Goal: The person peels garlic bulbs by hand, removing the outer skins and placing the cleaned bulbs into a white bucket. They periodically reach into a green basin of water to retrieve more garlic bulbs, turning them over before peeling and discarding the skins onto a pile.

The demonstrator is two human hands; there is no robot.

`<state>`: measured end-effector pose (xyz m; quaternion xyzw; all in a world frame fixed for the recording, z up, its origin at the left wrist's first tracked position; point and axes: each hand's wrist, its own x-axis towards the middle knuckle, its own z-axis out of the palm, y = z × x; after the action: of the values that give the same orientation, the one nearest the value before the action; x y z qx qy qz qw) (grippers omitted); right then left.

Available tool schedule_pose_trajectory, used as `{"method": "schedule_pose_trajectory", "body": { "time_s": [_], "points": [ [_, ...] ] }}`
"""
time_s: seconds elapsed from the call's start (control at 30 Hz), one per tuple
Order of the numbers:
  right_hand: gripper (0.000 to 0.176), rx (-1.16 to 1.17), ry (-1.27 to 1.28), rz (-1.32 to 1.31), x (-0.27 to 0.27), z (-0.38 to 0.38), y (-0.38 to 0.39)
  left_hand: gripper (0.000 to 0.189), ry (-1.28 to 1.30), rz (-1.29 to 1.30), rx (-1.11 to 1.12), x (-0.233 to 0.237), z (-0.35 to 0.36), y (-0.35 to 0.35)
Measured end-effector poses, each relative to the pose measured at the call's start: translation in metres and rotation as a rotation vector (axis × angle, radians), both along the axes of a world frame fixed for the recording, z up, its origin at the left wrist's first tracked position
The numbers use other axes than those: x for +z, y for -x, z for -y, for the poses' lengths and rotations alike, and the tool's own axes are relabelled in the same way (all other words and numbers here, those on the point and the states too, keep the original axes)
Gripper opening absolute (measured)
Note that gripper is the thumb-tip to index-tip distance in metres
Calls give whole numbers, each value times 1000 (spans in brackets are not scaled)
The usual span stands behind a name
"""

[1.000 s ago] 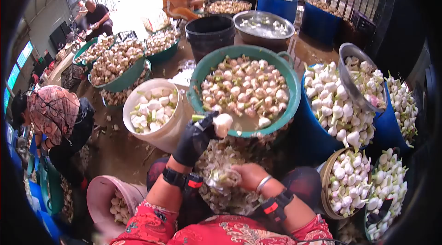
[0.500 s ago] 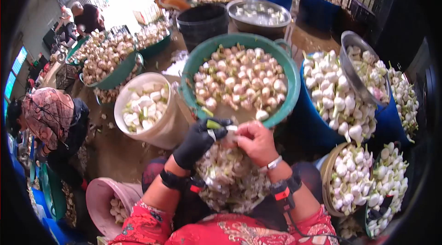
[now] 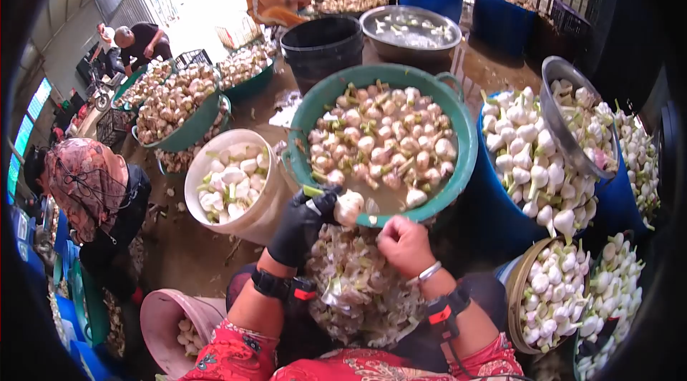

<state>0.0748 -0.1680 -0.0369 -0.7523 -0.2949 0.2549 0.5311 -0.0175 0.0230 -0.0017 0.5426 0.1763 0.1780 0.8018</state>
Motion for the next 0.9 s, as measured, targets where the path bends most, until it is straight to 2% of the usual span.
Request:
{"method": "schedule_pose_trajectory", "body": {
  "time_s": [0.03, 0.1, 0.17, 0.2, 0.23, 0.3, 0.33, 0.37, 0.43, 0.47, 0.5, 0.57, 0.67, 0.7, 0.77, 0.83, 0.87, 0.9],
  "points": [
    [5, -74, -132, -137, -3, -2, -7, 33, -188, 74, -46, 1, 2, 4],
    [16, -127, -367, -284, 12, -4, -9, 28, 96, 23, -63, -7, 5, 3],
    [28, -125, -388, -311, 23, -5, -10, 27, 48, -6, -112, -13, 8, 1],
    [29, -70, -396, -299, 19, -5, -12, 20, 71, 3, -130, -11, 11, -1],
    [29, -79, -388, -305, 17, -3, -14, 20, 79, -4, -135, -7, 15, -2],
    [25, 46, -245, -229, 15, -3, -19, 20, -49, -15, -167, 1, 18, -3],
    [18, 52, -298, -284, 11, -3, -20, 20, -178, -5, -183, -5, 15, -4],
    [18, 51, -305, -272, 11, -3, -20, 20, -186, 5, -186, -8, 16, -4],
    [13, 115, -186, -106, 14, -1, -21, 19, -160, -106, -231, -10, 17, -3],
    [12, 127, -166, -97, 8, -2, -22, 17, -202, -11, -267, -16, 16, -4],
    [8, 176, -155, -109, 7, -1, -23, 16, -240, -105, -259, -11, 20, -3],
    [6, 197, -128, 48, 15, -1, -21, 17, -359, -101, -266, -10, 22, -1],
    [9, 180, -206, 160, 14, -3, -15, 20, -256, -122, -191, -12, 16, -1],
    [9, 187, -216, 209, 17, -1, -13, 20, -219, -214, -116, -10, 12, 0],
    [8, 204, -251, 292, 20, 2, -12, 19, 45, -166, 10, -8, 2, -3],
    [9, 132, -369, -145, 17, 7, -11, 19, -607, -39, 39, -38, -19, -3],
    [10, 72, -414, -324, 27, 11, -13, 23, -1244, 7, -7, -3, -16, 1],
    [10, 70, -591, -419, 29, 14, -18, 27, -1110, 10, 45, -4, -11, 2]
  ]
}}
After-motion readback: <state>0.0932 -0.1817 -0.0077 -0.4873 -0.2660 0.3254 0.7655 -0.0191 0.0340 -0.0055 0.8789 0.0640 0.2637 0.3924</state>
